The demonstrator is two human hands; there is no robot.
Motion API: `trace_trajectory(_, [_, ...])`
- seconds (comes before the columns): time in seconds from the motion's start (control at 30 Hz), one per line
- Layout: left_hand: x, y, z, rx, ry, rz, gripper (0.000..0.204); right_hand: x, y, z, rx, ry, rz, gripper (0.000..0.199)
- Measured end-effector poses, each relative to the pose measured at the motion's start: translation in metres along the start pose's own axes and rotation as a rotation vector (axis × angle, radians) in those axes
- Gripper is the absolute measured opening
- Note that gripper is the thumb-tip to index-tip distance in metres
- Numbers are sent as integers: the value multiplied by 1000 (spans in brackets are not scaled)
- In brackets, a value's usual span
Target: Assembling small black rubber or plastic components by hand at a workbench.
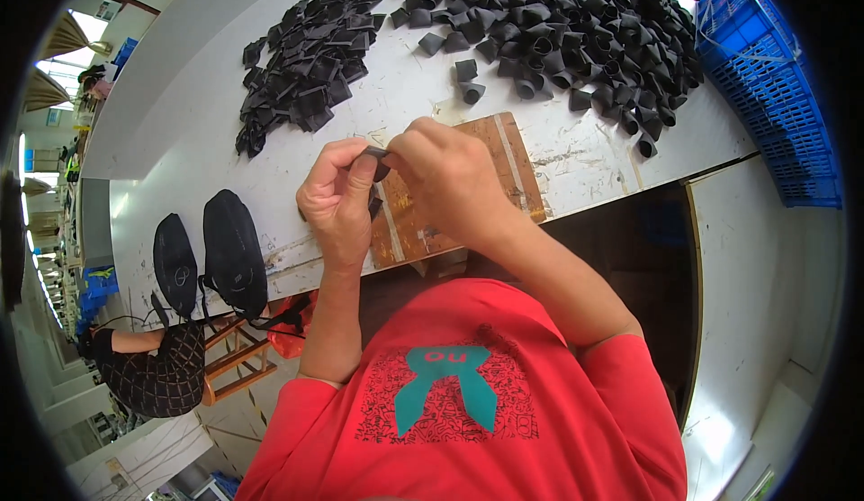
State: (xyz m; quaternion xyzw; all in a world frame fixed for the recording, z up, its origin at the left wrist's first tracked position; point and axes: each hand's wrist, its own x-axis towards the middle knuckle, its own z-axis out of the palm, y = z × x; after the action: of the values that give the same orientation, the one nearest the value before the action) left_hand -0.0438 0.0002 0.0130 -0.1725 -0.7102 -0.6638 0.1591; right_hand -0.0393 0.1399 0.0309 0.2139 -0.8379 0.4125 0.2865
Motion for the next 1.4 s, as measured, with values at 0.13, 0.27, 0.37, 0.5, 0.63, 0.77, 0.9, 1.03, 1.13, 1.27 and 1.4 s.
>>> trace_trajectory(0.13, [-16,17,4,-351,166,-174,29,6,-10,-31,906,2,593,15])
trace_trajectory(0.27, [-34,37,15,-374,88,-215,31,-18,-19,-29,1254,59,803,15])
trace_trajectory(0.37, [-34,47,26,-291,137,-212,22,-34,-19,-21,1380,19,959,14])
trace_trajectory(0.5, [-36,41,20,-310,197,-259,14,-39,-22,-14,1476,-61,1055,15])
trace_trajectory(0.63, [-48,34,16,-21,-30,-378,9,-45,-17,-19,1088,-81,912,17])
trace_trajectory(0.77, [-64,10,0,-31,23,-416,7,-50,7,-27,834,-340,1016,15])
trace_trajectory(0.9, [-49,-55,-57,551,310,-275,7,-13,64,-38,1063,321,1056,22])
trace_trajectory(1.03, [-14,-86,-88,822,193,-242,19,-52,71,-20,952,248,1194,26])
trace_trajectory(1.13, [-1,-89,-85,1107,-25,-279,24,-77,47,-1,1021,136,1298,18])
trace_trajectory(1.27, [-5,-98,-89,1215,-144,-321,14,-85,21,6,984,-10,1353,16])
trace_trajectory(1.4, [-1,-62,-91,901,-47,-71,6,-84,6,9,518,-260,890,14])
